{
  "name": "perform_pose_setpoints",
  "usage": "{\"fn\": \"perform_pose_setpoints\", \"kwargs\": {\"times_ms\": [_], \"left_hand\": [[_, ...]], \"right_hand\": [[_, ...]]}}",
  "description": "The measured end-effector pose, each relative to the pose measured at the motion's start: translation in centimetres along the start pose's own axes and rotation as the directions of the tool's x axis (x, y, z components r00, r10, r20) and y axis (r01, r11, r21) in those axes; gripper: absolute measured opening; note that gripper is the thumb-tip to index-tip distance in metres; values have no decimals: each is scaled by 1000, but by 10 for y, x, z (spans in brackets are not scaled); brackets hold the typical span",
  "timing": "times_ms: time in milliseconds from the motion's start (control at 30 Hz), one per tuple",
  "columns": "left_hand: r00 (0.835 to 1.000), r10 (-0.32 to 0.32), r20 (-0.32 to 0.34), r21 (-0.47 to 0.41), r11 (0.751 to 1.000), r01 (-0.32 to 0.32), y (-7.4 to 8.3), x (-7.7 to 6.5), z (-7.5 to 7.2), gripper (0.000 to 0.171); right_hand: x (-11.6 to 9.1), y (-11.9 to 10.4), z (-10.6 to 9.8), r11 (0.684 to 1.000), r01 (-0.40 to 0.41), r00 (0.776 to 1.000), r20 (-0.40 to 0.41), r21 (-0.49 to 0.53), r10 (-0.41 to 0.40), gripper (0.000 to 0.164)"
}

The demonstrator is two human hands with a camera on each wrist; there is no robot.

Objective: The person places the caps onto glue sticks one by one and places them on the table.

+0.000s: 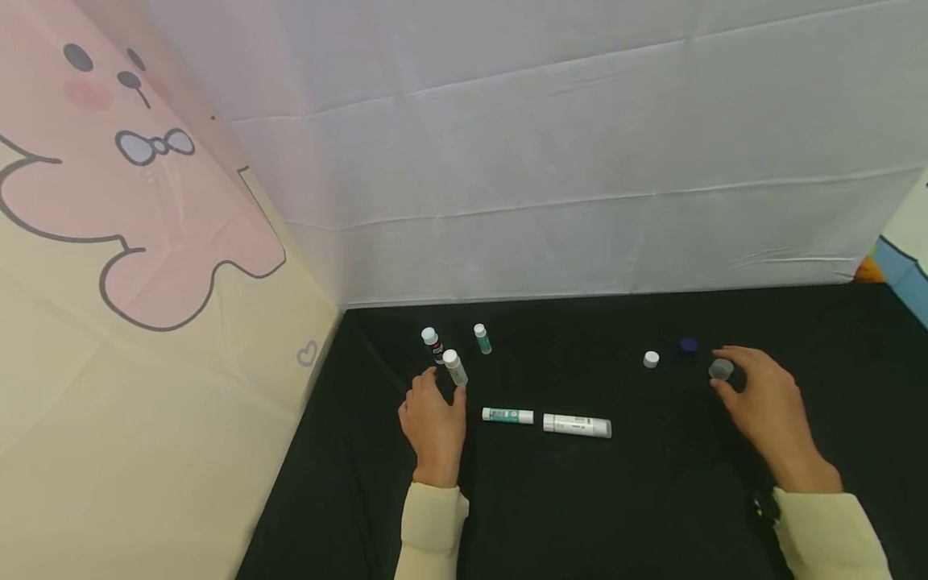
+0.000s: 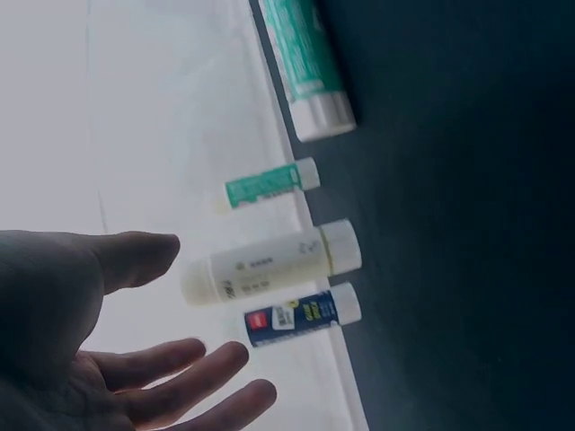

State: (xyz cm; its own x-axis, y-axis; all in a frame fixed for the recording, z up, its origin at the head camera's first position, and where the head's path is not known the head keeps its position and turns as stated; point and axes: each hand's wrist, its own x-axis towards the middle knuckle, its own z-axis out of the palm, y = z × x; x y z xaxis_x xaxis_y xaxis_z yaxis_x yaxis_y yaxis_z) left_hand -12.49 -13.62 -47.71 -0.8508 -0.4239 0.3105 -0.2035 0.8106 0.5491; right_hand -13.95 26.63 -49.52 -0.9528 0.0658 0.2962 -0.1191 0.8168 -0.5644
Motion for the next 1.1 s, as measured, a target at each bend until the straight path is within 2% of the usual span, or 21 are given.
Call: {"fn": "perform_pose_setpoints", "kwargs": {"times_ms": [133, 267, 567, 900, 1100], "left_hand": [[999, -32, 18, -25, 999, 32, -4, 7, 0, 53], [999, -29, 20, -48, 998, 30, -7, 12, 1, 54], [997, -47, 55, -132, 990, 53, -15, 21, 14, 53], [990, -62, 129, -120, 990, 78, -15, 27, 22, 47], [988, -76, 136, -141, 985, 95, -14, 29, 26, 43]], "right_hand": [[1, 3, 1, 1000, -10, 1000, 13, -2, 10, 46], [2, 6, 1, 1000, -18, 999, 31, -5, 19, 46], [7, 11, 1, 1000, -20, 999, 50, -18, 21, 49], [12, 13, 0, 999, -15, 991, 135, -33, 19, 50], [14, 15, 1, 999, -3, 987, 160, -34, 8, 46]]}}
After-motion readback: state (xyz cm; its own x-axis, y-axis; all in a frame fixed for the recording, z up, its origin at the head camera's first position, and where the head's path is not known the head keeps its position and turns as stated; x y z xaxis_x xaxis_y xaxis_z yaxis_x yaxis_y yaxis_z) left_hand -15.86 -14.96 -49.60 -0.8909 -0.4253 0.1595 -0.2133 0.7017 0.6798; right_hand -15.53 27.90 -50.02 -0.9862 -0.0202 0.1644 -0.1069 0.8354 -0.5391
